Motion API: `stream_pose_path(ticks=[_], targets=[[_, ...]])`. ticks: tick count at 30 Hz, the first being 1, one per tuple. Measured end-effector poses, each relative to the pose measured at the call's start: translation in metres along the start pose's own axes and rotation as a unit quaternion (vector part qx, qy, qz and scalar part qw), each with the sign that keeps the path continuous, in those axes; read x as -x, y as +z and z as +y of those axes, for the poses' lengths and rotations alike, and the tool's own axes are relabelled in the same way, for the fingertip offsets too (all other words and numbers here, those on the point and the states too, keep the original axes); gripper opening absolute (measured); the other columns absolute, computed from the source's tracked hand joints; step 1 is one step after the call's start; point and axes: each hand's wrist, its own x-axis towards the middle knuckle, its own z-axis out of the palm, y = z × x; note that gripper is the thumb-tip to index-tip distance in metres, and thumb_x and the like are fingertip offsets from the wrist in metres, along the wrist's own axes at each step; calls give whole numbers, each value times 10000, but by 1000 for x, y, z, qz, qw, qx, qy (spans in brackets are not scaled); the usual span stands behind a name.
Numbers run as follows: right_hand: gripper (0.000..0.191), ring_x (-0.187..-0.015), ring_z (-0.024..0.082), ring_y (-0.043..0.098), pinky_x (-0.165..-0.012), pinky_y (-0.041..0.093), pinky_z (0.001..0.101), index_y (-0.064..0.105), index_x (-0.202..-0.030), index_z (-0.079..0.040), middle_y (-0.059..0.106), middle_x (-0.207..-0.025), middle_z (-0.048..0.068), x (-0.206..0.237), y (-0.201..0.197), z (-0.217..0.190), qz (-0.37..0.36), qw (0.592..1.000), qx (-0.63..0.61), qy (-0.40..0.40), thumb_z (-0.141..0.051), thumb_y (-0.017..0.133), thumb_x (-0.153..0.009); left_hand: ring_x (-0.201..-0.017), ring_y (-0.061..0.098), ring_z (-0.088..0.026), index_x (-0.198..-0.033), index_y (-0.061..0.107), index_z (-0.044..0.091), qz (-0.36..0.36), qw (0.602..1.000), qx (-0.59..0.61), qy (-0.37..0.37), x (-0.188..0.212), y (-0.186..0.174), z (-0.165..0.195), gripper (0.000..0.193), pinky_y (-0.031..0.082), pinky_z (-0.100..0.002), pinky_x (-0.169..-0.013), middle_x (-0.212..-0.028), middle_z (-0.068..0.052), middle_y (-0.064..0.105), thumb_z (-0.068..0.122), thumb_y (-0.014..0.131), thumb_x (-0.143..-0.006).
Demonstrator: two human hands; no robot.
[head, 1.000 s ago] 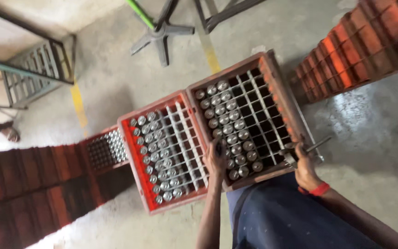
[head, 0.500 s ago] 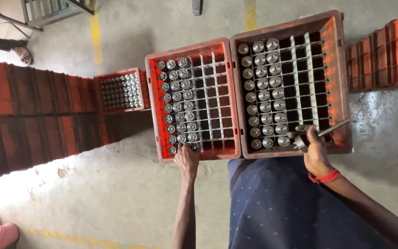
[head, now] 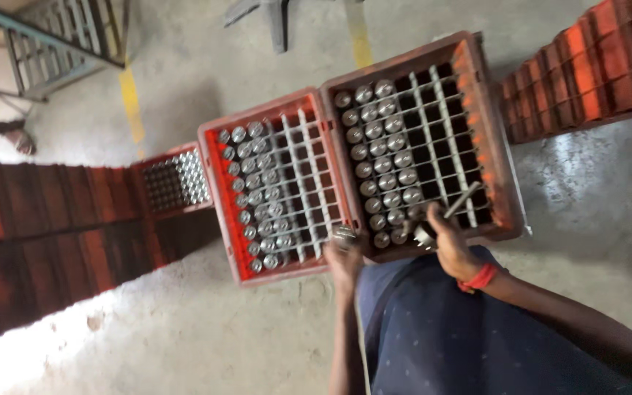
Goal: The person transfers small metal caps from one red crate to another using a metal rod. They repeatedly pick up caps and place them into the receiving crate, then move the crates to a metal table.
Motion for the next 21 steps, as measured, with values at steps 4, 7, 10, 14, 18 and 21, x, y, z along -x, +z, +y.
stream_pose_path(ticks=[4,7,10,14,18,21], targets=[[369,-865,129,658,-808,515,299,702,-1014,-65,700,-936,48,-10,12,-12,-9,1000,-1,-13,-393,547,-1084,-866,767,-239,-1158,660,-31,-86,963,-248,64,32,75,-5,381,620,-377,-733,-961,-141,776,41,759,-798],[349,-832,139,657,-779,529,311,666,-1014,-53,684,-908,45,-9,7,-23,-20,1000,-1,-22,-360,521,-1092,-833,756,-354,-1232,678,2,-169,922,-342,62,42,105,10,487,583,-440,-710,-913,-213,761,86,783,-764],[352,-821,136,653,-773,538,309,641,-1016,-41,673,-884,41,-3,-9,-31,-111,991,40,-67,-344,483,-1101,-840,743,-399,-1139,713,28,-182,889,-408,103,40,124,16,455,577,-483,-732,-902,-230,755,219,865,-755],[370,-836,150,666,-802,542,304,640,-1010,-38,663,-865,61,-6,-32,-35,-169,981,65,-75,-349,474,-1122,-872,737,-417,-1232,668,19,-244,877,-409,67,37,141,14,530,580,-497,-753,-944,-232,745,281,824,-799],[383,-786,188,664,-739,533,354,636,-998,-71,684,-859,78,-27,-55,-41,0,997,-40,62,-399,460,-1091,-904,704,-448,-1310,593,32,-285,838,-465,18,35,143,24,626,555,-523,-775,-974,-246,730,379,817,-840],[381,-886,185,684,-850,532,329,639,-1038,-78,693,-934,73,-42,-77,-48,20,997,-59,-50,-415,478,-1116,-937,684,-437,-1353,586,37,-286,806,-478,202,31,135,34,572,541,-512,-798,-1039,-237,713,284,756,-865]])
